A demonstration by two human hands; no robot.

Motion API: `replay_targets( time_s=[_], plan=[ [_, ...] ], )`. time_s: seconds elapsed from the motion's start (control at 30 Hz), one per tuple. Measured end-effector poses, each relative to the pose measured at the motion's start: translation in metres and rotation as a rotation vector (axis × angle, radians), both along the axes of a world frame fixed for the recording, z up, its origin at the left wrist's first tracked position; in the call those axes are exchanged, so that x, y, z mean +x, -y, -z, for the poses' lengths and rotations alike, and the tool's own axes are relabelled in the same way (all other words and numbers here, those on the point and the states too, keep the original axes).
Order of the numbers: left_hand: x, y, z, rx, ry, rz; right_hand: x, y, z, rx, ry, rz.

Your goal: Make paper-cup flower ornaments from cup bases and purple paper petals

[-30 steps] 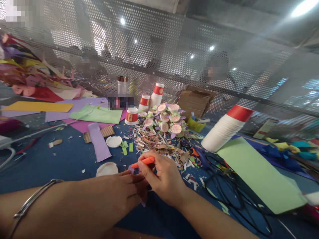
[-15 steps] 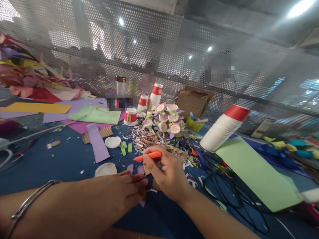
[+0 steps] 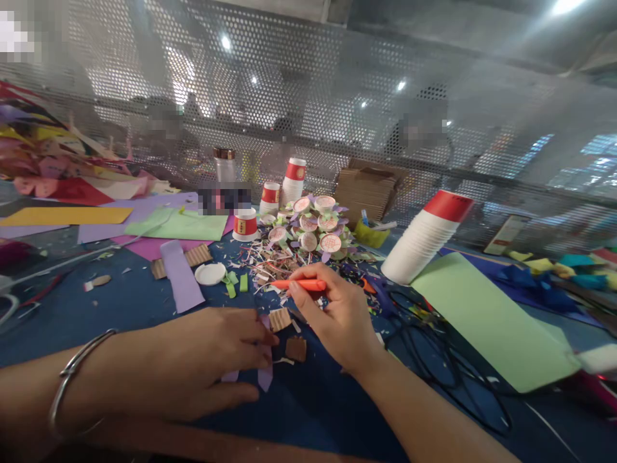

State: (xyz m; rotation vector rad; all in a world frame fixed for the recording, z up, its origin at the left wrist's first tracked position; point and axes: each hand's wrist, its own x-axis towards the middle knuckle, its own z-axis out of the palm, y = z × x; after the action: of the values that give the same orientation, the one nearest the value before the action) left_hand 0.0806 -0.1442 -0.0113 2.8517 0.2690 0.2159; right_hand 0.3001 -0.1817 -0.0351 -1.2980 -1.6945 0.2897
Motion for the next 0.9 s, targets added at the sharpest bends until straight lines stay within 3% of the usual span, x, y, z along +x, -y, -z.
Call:
replay_targets(
  time_s=[0.13,0.3,0.43,0.6,0.73,0.9],
  plan=[
    [0.006,-0.013,-0.002,-0.010,0.076,-0.051,0.009,0.000,-0.008,0.003,0.041,0.025],
    [0.005,-0.034,-0.001,-0.016,0.303,-0.299,0.014,0.001,-0.013,0.009,0.029,0.058],
    [0.003,-0.044,0.000,-0.069,0.302,-0.440,0.013,0.003,-0.013,-0.007,0.018,0.055],
    [0.009,-0.043,0.006,-0.101,0.397,-0.429,0.007,0.005,-0.013,-0.004,-0.018,-0.007],
    [0.016,-0.041,0.011,-0.134,0.454,-0.318,0.002,0.005,-0.011,-0.100,-0.078,-0.056],
    [0.013,-0.045,0.010,-0.136,0.432,-0.291,0.002,0.005,-0.009,-0.204,-0.171,-0.106]
  ],
)
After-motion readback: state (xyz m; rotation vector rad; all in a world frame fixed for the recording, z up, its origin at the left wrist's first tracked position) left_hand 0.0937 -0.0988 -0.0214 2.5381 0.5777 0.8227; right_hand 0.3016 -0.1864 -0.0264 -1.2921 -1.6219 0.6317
